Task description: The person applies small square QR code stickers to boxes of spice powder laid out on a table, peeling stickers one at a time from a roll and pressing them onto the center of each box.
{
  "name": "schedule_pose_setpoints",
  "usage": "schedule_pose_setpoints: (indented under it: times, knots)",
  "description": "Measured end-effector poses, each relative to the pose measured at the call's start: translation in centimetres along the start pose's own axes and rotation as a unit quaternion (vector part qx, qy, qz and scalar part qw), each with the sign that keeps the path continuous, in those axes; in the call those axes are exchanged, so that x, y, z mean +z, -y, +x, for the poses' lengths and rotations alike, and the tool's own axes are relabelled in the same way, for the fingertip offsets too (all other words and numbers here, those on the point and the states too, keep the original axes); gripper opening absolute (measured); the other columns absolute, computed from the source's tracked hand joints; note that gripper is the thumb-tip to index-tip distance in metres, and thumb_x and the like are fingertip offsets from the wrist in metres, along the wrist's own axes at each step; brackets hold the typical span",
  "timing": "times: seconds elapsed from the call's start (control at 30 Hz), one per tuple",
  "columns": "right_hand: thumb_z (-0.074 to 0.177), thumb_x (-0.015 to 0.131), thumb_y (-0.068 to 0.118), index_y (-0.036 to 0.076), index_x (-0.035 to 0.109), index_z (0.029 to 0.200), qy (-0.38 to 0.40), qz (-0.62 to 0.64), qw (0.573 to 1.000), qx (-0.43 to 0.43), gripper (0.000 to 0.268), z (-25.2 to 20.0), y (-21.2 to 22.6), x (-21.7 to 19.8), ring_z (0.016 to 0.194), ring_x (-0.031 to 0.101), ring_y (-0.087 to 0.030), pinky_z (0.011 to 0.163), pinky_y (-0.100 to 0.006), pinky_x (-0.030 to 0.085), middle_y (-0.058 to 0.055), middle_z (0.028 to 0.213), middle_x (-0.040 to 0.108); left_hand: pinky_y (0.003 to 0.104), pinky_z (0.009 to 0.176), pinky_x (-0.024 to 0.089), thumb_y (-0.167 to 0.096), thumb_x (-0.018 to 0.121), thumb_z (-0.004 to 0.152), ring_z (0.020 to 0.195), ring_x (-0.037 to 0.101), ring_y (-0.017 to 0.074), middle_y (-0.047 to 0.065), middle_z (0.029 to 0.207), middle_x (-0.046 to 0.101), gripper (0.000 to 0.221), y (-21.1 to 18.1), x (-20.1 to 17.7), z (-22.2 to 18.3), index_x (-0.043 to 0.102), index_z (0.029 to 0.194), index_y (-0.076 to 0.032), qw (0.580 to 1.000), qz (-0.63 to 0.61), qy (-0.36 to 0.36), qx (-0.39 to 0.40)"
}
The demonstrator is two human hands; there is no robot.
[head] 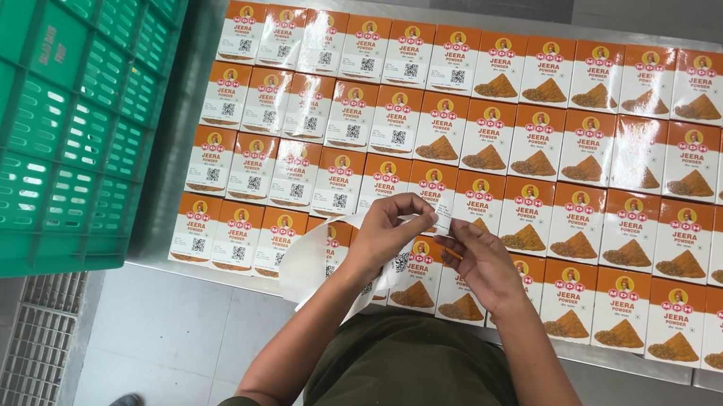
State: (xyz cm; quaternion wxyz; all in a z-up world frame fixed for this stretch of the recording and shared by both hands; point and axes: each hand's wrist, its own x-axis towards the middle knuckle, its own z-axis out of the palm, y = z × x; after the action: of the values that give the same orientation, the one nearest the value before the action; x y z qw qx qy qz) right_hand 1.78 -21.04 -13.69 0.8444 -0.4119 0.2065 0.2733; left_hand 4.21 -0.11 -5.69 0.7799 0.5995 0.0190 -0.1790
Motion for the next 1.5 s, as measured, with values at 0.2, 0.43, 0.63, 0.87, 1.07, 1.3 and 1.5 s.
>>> schedule_pose_setpoints:
  times: [0.2,0.43,0.63,0.87,1.07,1.3,1.5]
  knots:
    - [0.1,0.062,0.023,0.006,0.068,0.116,-0.004,0.004,1.0,0.005,0.024,-0.2,0.6,0.6,0.107,0.07,-0.02,0.089,-0.036,0.054,-0.006,0.111,0.073,0.026,0.083,0.052,-0.011,0.07,0.096,0.089,0.064,0.0075,0.003,0.092,0.072,0.012,0.5,-0.2,0.3,0.07,0.096,0.001,1.0,-0.004,0.01,-0.003]
    - [0.101,0.065,0.019,0.004,0.069,0.115,-0.009,0.001,1.0,-0.005,0.021,0.7,-0.4,-1.0,0.099,0.07,-0.017,0.085,-0.034,0.055,-0.008,0.104,0.073,0.026,0.085,0.052,-0.011,0.07,0.097,0.089,0.065,0.0074,0.003,0.091,0.072,0.013,0.2,-0.1,0.4,0.069,0.095,0.001,1.0,-0.011,0.014,-0.011]
    - [0.097,0.071,0.015,0.005,0.073,0.106,-0.058,-0.032,0.996,-0.058,0.014,1.2,0.4,-1.0,0.089,0.069,-0.012,0.081,-0.029,0.055,-0.004,0.096,0.074,0.025,0.079,0.051,-0.012,0.071,0.095,0.084,0.063,0.0056,0.002,0.087,0.072,0.013,0.8,-0.8,1.2,0.071,0.095,0.001,0.998,0.054,-0.013,0.018]
    - [0.091,0.078,0.014,0.007,0.079,0.102,-0.157,-0.21,0.954,-0.147,0.013,3.0,2.5,0.1,0.077,0.067,-0.008,0.072,-0.025,0.054,-0.004,0.087,0.077,0.033,0.062,0.051,-0.023,0.075,0.087,0.063,0.067,0.0191,0.008,0.074,0.073,0.019,0.6,-1.3,2.8,0.076,0.09,-0.004,0.932,0.329,-0.148,0.026]
    - [0.09,0.079,0.017,0.006,0.079,0.102,-0.183,-0.313,0.914,-0.184,0.016,5.8,4.0,1.2,0.069,0.067,-0.006,0.065,-0.023,0.055,-0.005,0.083,0.077,0.037,0.068,0.055,-0.025,0.075,0.087,0.072,0.073,0.0266,0.009,0.082,0.077,0.02,3.0,-2.6,6.0,0.078,0.088,-0.006,0.9,0.388,-0.189,0.059]
    - [0.091,0.081,0.021,0.006,0.081,0.104,-0.223,-0.414,0.861,-0.196,0.02,10.1,4.8,1.0,0.059,0.062,-0.007,0.053,-0.023,0.048,-0.005,0.076,0.075,0.039,0.066,0.053,-0.028,0.075,0.087,0.07,0.072,0.0284,0.009,0.078,0.075,0.022,3.9,-3.8,10.0,0.078,0.088,-0.007,0.886,0.411,-0.214,0.013]
    - [0.09,0.082,0.021,0.006,0.082,0.099,-0.24,-0.45,0.832,-0.217,0.017,13.0,5.2,0.4,0.061,0.065,-0.008,0.057,-0.023,0.051,-0.005,0.076,0.076,0.039,0.066,0.055,-0.026,0.075,0.086,0.072,0.072,0.0283,0.008,0.079,0.075,0.02,6.7,-4.8,13.1,0.078,0.083,-0.006,0.88,0.417,-0.225,0.035]
